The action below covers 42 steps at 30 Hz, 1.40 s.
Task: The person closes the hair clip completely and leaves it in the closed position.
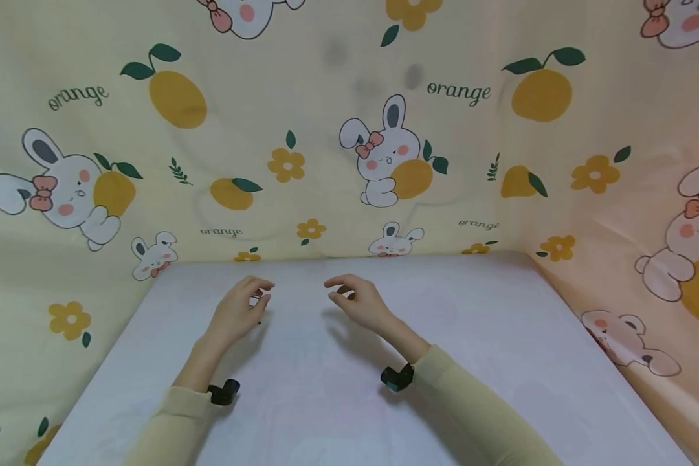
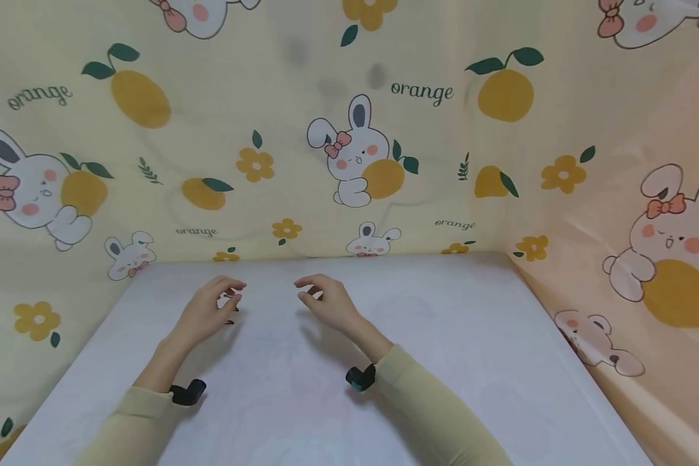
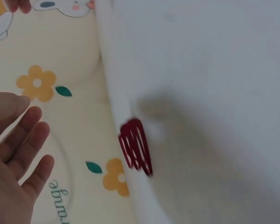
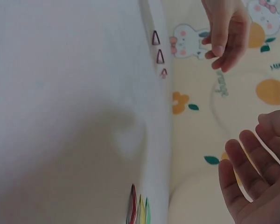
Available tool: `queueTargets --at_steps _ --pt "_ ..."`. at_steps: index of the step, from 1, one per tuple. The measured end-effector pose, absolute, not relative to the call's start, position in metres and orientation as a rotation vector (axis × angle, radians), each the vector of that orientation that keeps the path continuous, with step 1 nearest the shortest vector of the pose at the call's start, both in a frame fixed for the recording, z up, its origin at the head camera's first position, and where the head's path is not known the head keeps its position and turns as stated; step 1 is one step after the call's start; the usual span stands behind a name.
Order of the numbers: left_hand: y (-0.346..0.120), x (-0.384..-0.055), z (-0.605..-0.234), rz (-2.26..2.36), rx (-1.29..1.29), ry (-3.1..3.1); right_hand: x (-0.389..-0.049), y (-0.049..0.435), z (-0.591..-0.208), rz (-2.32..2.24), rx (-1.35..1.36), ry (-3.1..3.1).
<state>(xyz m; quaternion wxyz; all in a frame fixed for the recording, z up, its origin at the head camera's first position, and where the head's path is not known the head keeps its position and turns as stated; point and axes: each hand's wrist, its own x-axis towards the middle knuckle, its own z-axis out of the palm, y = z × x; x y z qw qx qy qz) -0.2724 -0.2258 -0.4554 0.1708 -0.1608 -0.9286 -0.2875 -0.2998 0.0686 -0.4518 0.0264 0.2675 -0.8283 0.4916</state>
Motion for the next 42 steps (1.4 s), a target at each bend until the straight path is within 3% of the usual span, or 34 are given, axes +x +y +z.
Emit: queueTargets --at_steps 18,42 --pt "-0.269 -0.272 -0.473 -0.581 -0.493 -2.819 -0.3 0.024 -0.463 1.18 1.17 -2.674" --pt "-0.277 -0.279 -0.476 -0.401 -0.517 -3.039 -0.301 -0.023 -0.469 0.96 1.287 -2.772"
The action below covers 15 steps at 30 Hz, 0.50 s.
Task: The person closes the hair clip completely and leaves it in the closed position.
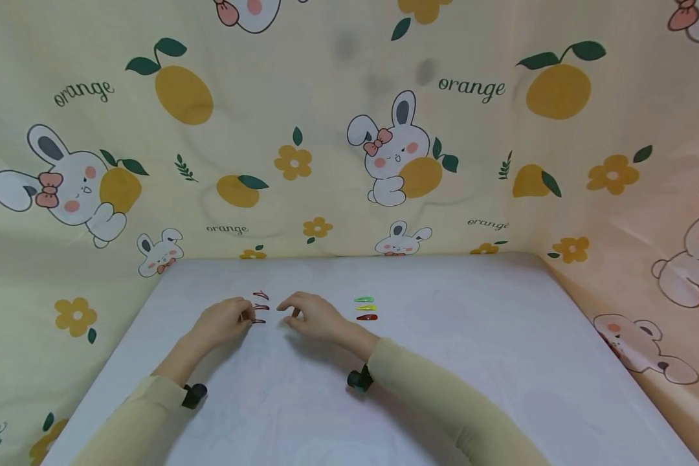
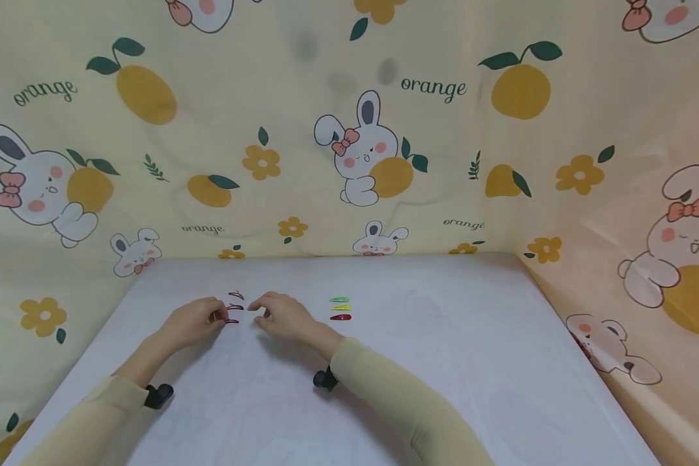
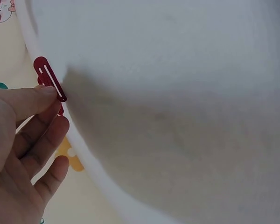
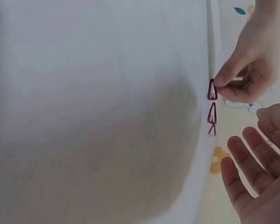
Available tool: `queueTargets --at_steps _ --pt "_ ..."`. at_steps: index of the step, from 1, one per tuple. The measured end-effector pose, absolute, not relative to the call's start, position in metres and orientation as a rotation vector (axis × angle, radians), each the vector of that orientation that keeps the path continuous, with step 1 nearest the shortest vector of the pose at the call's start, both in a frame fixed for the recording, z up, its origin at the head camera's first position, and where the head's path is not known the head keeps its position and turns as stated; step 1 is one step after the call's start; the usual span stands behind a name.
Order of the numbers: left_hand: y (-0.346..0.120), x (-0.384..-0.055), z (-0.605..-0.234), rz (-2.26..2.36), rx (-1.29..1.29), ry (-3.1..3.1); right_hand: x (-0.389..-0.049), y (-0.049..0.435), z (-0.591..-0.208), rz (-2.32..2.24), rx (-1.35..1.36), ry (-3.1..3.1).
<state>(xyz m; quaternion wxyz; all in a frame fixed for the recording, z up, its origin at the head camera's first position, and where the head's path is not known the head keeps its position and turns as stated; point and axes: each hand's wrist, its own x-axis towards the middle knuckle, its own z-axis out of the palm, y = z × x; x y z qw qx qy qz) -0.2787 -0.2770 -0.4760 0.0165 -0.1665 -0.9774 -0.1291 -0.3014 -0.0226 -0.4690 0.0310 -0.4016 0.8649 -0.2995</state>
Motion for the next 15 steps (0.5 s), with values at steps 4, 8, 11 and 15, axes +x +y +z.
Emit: queueTargets --at_steps 4,8,11,15 --pt "-0.277 -0.28 -0.477 -0.418 -0.513 -3.039 -0.302 -0.031 -0.47 -0.915 -1.234 2.658" --pt "-0.277 -0.28 -0.479 -0.442 -0.502 -3.036 -0.302 -0.04 -0.472 -0.912 -1.216 2.661" --pt "-0.277 -0.28 -0.481 -0.461 -0.49 -3.029 -0.301 -0.045 -0.473 -0.919 -1.188 2.668" --pt "-0.277 -0.279 -0.481 -0.489 -0.481 -2.98 -0.3 -0.05 -0.472 -0.942 -1.128 2.684"
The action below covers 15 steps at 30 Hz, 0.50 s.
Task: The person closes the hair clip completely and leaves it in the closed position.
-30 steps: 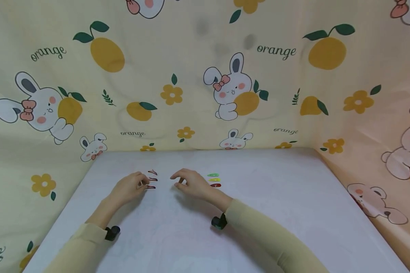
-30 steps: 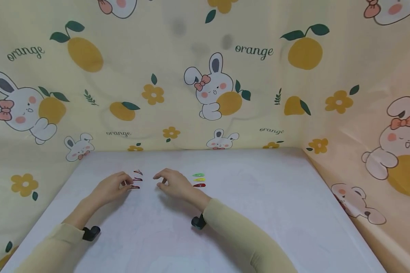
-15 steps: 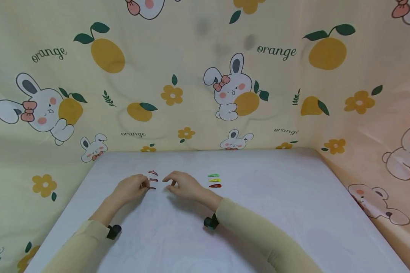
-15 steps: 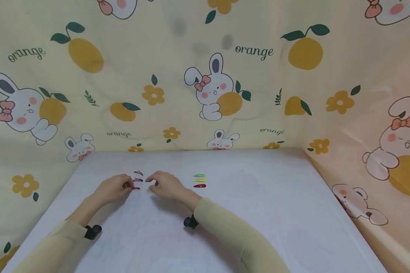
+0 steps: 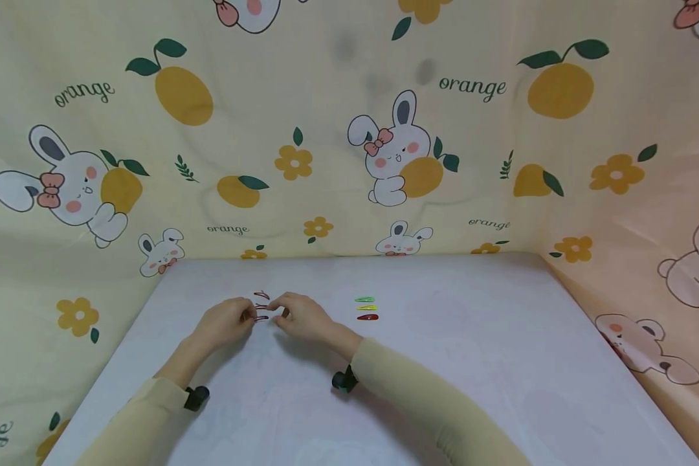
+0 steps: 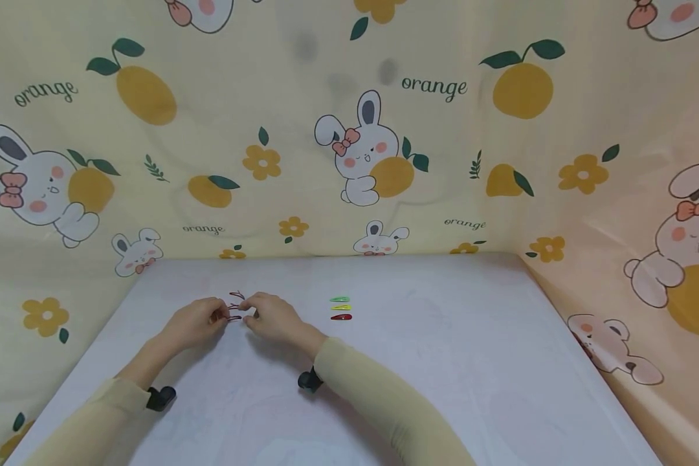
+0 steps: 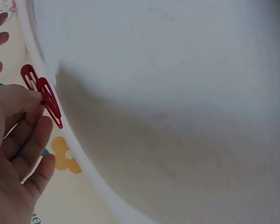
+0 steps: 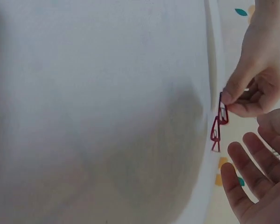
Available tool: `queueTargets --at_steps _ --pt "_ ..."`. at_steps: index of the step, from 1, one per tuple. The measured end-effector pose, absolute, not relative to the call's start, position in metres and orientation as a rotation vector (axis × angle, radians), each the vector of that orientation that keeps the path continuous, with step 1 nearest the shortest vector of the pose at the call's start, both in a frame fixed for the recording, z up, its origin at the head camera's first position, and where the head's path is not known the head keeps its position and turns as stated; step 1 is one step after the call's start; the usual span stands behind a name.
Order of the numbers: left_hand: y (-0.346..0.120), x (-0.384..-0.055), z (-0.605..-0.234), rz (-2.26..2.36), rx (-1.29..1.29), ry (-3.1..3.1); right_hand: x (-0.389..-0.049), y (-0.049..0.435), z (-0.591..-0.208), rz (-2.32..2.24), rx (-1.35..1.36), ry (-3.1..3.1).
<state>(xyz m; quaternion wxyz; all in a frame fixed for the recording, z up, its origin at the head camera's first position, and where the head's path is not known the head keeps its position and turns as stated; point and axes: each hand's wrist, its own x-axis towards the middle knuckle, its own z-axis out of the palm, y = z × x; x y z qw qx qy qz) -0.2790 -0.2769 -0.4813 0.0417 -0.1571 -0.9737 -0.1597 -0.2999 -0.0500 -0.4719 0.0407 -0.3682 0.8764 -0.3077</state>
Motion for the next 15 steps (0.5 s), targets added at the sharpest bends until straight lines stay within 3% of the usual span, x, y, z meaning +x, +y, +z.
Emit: queueTargets --at_steps 15 --pt "-0.257 -0.268 -0.475 -0.559 -0.528 -2.67 -0.3 -0.053 -0.468 -1.039 -1.042 2.758"
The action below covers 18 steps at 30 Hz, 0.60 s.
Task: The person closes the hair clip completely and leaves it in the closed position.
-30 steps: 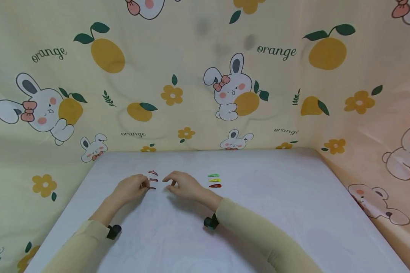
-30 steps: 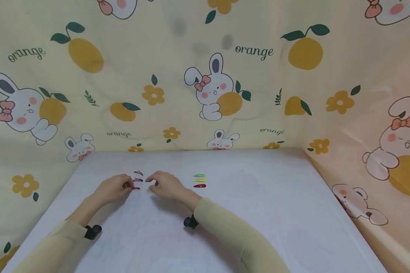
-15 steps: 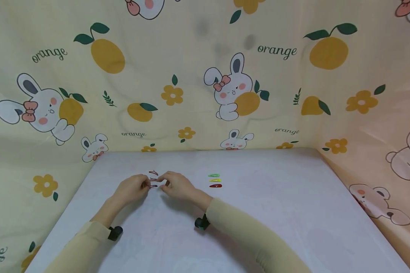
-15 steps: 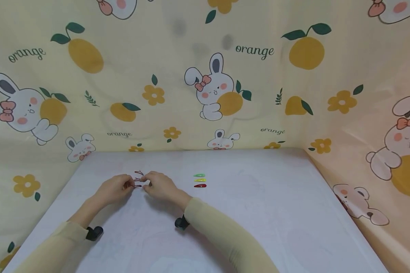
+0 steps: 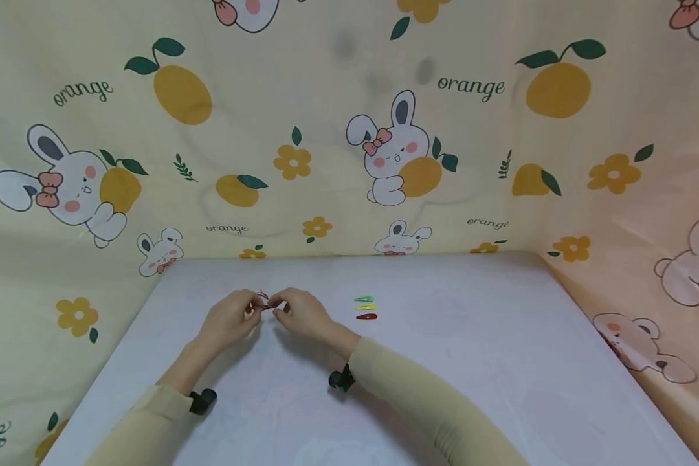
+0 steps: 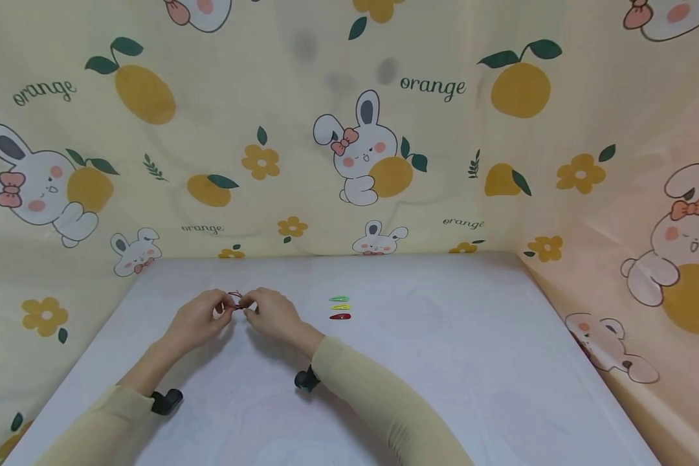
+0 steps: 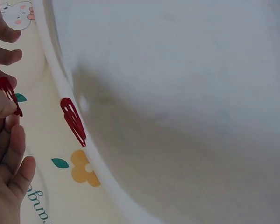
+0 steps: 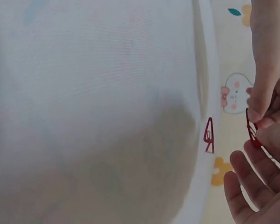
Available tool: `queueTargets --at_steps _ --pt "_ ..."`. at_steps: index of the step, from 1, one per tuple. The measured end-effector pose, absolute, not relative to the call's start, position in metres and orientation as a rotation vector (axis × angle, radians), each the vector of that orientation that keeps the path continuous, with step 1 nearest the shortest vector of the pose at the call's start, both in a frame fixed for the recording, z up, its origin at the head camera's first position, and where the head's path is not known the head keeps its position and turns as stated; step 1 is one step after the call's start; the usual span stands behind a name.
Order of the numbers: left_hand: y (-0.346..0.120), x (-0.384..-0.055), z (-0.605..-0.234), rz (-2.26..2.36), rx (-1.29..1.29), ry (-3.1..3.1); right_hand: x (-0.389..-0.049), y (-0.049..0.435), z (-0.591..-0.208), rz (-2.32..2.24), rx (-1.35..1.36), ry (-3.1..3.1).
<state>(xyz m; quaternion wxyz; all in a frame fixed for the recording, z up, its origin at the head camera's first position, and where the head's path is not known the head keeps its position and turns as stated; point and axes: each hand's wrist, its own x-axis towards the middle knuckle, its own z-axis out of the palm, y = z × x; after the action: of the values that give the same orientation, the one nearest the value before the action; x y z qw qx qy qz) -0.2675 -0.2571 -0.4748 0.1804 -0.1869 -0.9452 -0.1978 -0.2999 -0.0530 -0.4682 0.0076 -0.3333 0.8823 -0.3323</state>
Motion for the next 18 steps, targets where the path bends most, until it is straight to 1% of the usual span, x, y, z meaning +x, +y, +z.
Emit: queueTargets --at_steps 18 --pt "-0.222 -0.269 -0.463 -0.612 -0.594 -2.44 -0.298 -0.024 -0.459 -1.396 -0.986 2.796"
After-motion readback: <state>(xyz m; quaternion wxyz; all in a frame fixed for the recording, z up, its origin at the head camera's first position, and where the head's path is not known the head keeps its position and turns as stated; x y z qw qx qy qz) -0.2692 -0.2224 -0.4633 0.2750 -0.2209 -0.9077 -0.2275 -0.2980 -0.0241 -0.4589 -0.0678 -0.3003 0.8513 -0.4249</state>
